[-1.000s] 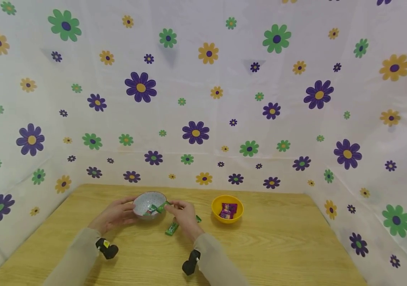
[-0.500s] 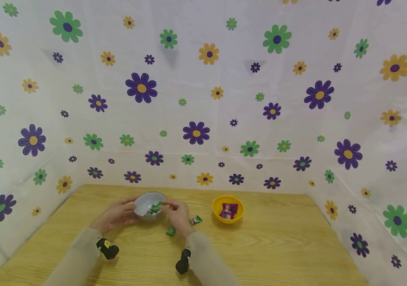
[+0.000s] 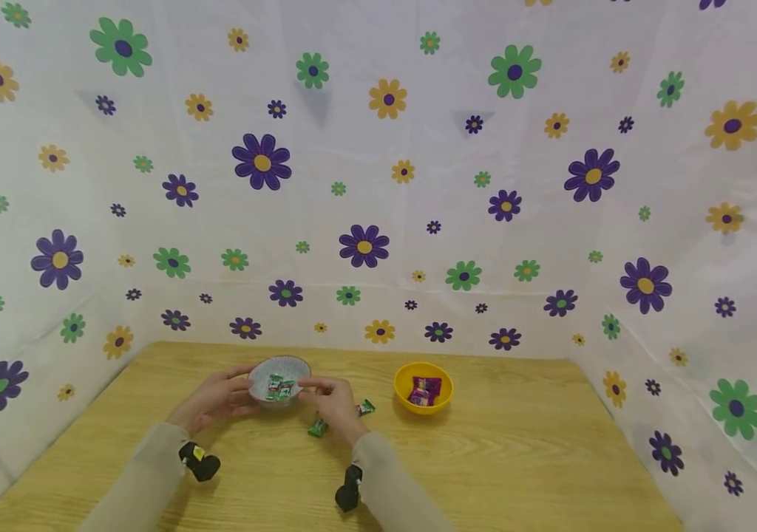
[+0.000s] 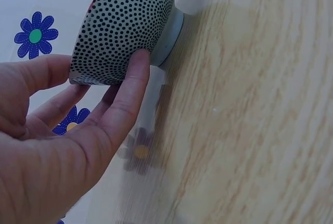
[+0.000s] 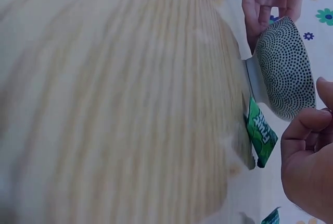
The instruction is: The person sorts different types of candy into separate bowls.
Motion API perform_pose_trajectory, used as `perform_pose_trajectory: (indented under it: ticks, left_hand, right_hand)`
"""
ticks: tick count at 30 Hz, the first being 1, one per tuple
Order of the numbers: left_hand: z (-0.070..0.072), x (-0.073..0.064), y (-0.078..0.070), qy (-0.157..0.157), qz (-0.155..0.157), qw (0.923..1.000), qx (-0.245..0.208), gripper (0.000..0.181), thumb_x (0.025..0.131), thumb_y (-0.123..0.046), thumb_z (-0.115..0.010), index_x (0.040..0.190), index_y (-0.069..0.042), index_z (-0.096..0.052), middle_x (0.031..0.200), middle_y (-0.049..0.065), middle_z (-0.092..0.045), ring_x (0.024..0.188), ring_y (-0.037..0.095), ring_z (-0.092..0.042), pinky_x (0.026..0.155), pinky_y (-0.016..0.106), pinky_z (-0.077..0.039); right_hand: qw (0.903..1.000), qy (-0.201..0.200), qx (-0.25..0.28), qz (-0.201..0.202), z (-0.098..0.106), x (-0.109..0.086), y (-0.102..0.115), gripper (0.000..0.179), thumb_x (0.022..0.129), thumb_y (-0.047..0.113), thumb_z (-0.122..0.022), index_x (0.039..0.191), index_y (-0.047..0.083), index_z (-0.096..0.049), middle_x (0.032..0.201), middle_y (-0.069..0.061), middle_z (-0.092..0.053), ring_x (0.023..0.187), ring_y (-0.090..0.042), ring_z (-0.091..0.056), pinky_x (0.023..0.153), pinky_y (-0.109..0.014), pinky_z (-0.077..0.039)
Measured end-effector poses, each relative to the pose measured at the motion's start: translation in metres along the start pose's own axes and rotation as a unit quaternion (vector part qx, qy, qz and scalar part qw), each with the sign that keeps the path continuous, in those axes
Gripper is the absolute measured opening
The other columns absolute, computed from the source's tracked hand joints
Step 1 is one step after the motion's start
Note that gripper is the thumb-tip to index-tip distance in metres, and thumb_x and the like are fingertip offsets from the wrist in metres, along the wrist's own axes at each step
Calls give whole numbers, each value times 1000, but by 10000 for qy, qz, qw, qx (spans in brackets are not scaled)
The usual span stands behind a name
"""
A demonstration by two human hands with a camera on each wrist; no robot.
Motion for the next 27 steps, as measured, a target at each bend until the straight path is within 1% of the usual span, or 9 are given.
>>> perform_pose_trajectory:
  ticks: [6, 9, 12, 14, 17, 20, 24, 27]
  left_hand:
    - [-2, 0, -2, 0, 29, 9999, 138, 53, 103, -10, -47, 152, -3, -30, 138, 27, -46, 103, 25, -64, 96, 49, -52]
    - [-2, 1, -2, -32, 80, 9997, 212, 54, 102, -11, -48, 152, -3, -30, 139, 28, -45, 106, 26, -63, 96, 50, -51]
    - [-2, 2, -3, -40, 102, 9997, 241, 54, 103, -11, -47, 153, -4, -29, 140, 29, -44, 107, 27, -63, 97, 51, -51]
    - [-1, 2, -4, -58, 89, 9996, 254, 53, 103, -10, -46, 153, -4, -29, 141, 29, -43, 106, 26, -63, 97, 51, -51]
    - [-1, 2, -5, -55, 55, 9995, 290, 53, 103, -10, -46, 153, -3, -29, 142, 30, -41, 106, 26, -63, 96, 50, -51]
    - [-1, 2, -4, -72, 72, 9996, 281, 53, 102, -10, -47, 152, -3, -31, 140, 29, -43, 106, 27, -63, 95, 49, -52]
    - [-2, 2, -2, -60, 108, 9995, 292, 53, 102, -11, -48, 151, -2, -31, 138, 27, -46, 104, 26, -63, 95, 49, -52]
    - [-2, 2, -2, -79, 113, 9996, 254, 54, 102, -11, -49, 152, -3, -31, 137, 26, -47, 102, 25, -64, 95, 49, -53]
  right_hand:
    - [9998, 49, 189, 22, 11, -6, 4, 35, 91, 14, -70, 120, -5, -66, 74, 3, -43, 55, -9, -33, 53, -25, -32]
    - [9998, -125, -123, -18, 17, -10, 2, 34, 91, 17, -70, 119, -1, -68, 71, 3, -46, 50, -8, -34, 51, -24, -33]
    - [9981, -335, -512, -97, 22, -12, -1, 32, 91, 20, -71, 117, 2, -70, 63, 3, -47, 44, -8, -33, 44, -21, -32]
    - [9963, -399, -735, -182, 23, -13, -4, 32, 90, 21, -71, 117, 3, -71, 57, 4, -46, 41, -7, -33, 41, -20, -30]
    - [9927, -414, -1089, -316, 23, -17, -2, 32, 88, 18, -72, 117, 2, -71, 52, 6, -42, 40, -6, -32, 39, -19, -29]
    - [9874, -371, -1433, -554, 22, -20, -5, 32, 88, 14, -73, 117, 2, -70, 50, 7, -40, 39, -5, -31, 38, -18, -29]
    - [9814, -256, -1718, -817, 21, -25, -9, 32, 87, 11, -73, 116, 1, -70, 50, 6, -44, 38, -5, -33, 37, -17, -31]
    - [9788, -192, -1874, -808, 22, -28, -8, 30, 86, 8, -73, 114, -1, -70, 52, 4, -50, 38, -6, -35, 37, -17, -33]
Point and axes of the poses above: each hand's wrist, its own x-axis towards the middle knuckle, its own z-axis out of the back of the hand, y = z × x, the point moved 4 cm from there along x, towards the middle knuckle
